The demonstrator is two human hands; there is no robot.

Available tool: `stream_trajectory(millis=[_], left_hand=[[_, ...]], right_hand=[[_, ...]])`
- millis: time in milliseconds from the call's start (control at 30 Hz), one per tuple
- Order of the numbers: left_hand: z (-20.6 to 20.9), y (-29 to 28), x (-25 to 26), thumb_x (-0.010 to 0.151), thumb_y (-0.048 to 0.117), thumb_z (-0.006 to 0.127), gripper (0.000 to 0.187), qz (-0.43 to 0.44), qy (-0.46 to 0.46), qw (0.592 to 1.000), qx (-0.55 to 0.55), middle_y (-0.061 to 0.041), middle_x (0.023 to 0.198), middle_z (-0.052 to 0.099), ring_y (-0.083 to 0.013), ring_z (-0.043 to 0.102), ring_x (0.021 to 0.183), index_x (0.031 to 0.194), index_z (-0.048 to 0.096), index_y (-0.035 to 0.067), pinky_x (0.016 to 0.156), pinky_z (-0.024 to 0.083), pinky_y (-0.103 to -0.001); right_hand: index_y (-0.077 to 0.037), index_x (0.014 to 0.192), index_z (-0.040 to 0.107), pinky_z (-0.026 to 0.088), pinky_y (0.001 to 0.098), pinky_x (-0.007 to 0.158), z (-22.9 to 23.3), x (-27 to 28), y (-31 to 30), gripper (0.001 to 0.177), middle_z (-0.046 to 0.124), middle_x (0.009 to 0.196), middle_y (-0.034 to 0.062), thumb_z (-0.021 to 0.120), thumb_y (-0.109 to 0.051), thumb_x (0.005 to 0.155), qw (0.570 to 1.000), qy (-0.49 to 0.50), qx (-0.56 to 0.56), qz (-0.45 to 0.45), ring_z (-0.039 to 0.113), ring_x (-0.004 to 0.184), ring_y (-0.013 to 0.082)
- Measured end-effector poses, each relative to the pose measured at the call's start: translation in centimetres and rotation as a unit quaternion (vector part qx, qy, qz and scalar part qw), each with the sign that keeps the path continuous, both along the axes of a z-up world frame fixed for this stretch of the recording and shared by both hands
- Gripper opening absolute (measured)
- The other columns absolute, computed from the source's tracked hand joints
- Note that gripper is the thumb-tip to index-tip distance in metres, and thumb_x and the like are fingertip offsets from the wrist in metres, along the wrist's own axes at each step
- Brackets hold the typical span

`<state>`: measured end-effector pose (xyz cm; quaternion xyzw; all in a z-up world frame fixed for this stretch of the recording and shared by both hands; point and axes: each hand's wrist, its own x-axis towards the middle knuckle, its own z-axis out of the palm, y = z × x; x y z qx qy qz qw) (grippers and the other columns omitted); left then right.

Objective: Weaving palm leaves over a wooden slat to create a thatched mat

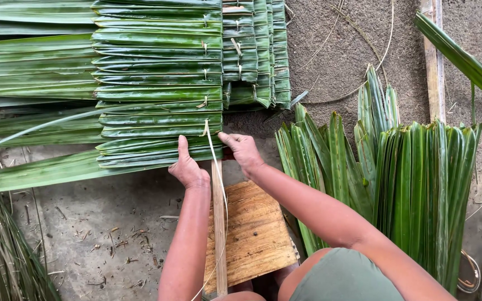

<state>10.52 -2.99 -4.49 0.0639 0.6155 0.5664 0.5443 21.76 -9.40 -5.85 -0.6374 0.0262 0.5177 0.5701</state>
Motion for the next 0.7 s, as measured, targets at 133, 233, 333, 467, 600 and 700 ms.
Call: stream_trajectory(millis=[133, 233, 333, 467, 600, 700], left_hand=[[1.1, 0.3, 0.1, 0.076, 0.008, 0.094, 0.042, -0.018, 0.012, 1.0, 0.018, -0.01, 0.1, 0.077, -0.0223, 0.078, 0.093, 0.112, 0.073, 0.005, 0.081, 0.068, -0.04], [2.3, 0.5, 0.1, 0.077, 0.008, 0.094, 0.04, -0.034, 0.026, 0.999, 0.03, -0.01, 0.101, 0.077, -0.0204, 0.077, 0.094, 0.111, 0.073, 0.005, 0.081, 0.067, -0.039], [2.8, 1.0, -0.3, 0.076, 0.007, 0.094, 0.038, -0.052, 0.033, 0.997, 0.04, -0.011, 0.101, 0.077, -0.0202, 0.076, 0.095, 0.109, 0.074, 0.003, 0.082, 0.067, -0.039], [3.8, 1.4, -0.9, 0.076, 0.006, 0.093, 0.035, -0.072, 0.035, 0.996, 0.048, -0.015, 0.1, 0.078, -0.0209, 0.076, 0.095, 0.105, 0.076, 0.0, 0.085, 0.065, -0.04], [4.7, 1.4, -1.0, 0.075, 0.006, 0.094, 0.035, -0.078, 0.037, 0.995, 0.047, -0.014, 0.099, 0.078, -0.0199, 0.076, 0.094, 0.105, 0.076, 0.0, 0.085, 0.065, -0.039], [3.8, 1.4, -1.2, 0.076, 0.007, 0.093, 0.035, -0.075, 0.032, 0.996, 0.044, -0.014, 0.099, 0.078, -0.0206, 0.076, 0.094, 0.105, 0.076, -0.001, 0.085, 0.064, -0.04]], right_hand=[[-0.007, 0.103, 0.078, 0.063, 0.038, 0.072, 1.7, 2.0, 1.2, 0.038, 0.075, 0.089, 0.0078, 0.085, -0.04, 0.085, 0.999, 0.005, 0.011, 0.044, 0.072, 0.079, 0.0201], [-0.007, 0.108, 0.076, 0.062, 0.0343, 0.075, 0.8, 1.8, 2.6, 0.041, 0.074, 0.093, 0.0055, 0.092, -0.029, 0.078, 0.992, -0.033, 0.034, 0.115, 0.071, 0.085, 0.0165], [-0.007, 0.104, 0.076, 0.062, 0.032, 0.072, -0.5, 1.5, 3.8, 0.037, 0.073, 0.088, 0.0042, 0.094, -0.018, 0.073, 0.99, -0.053, 0.036, 0.128, 0.071, 0.082, 0.0147], [-0.009, 0.098, 0.078, 0.062, 0.0299, 0.071, -0.7, 1.7, 4.6, 0.032, 0.074, 0.085, 0.0023, 0.095, -0.018, 0.073, 0.987, -0.078, 0.04, 0.134, 0.071, 0.08, 0.0114], [-0.008, 0.102, 0.077, 0.063, 0.0299, 0.069, 0.9, 2.2, 3.9, 0.03, 0.075, 0.087, 0.0034, 0.091, -0.021, 0.079, 0.986, -0.065, 0.05, 0.145, 0.071, 0.077, 0.0109], [-0.003, 0.117, 0.071, 0.066, 0.033, 0.068, 3.0, 2.7, 2.2, 0.044, 0.076, 0.095, 0.0074, 0.082, -0.034, 0.088, 0.989, -0.013, 0.025, 0.148, 0.073, 0.077, 0.0147]])
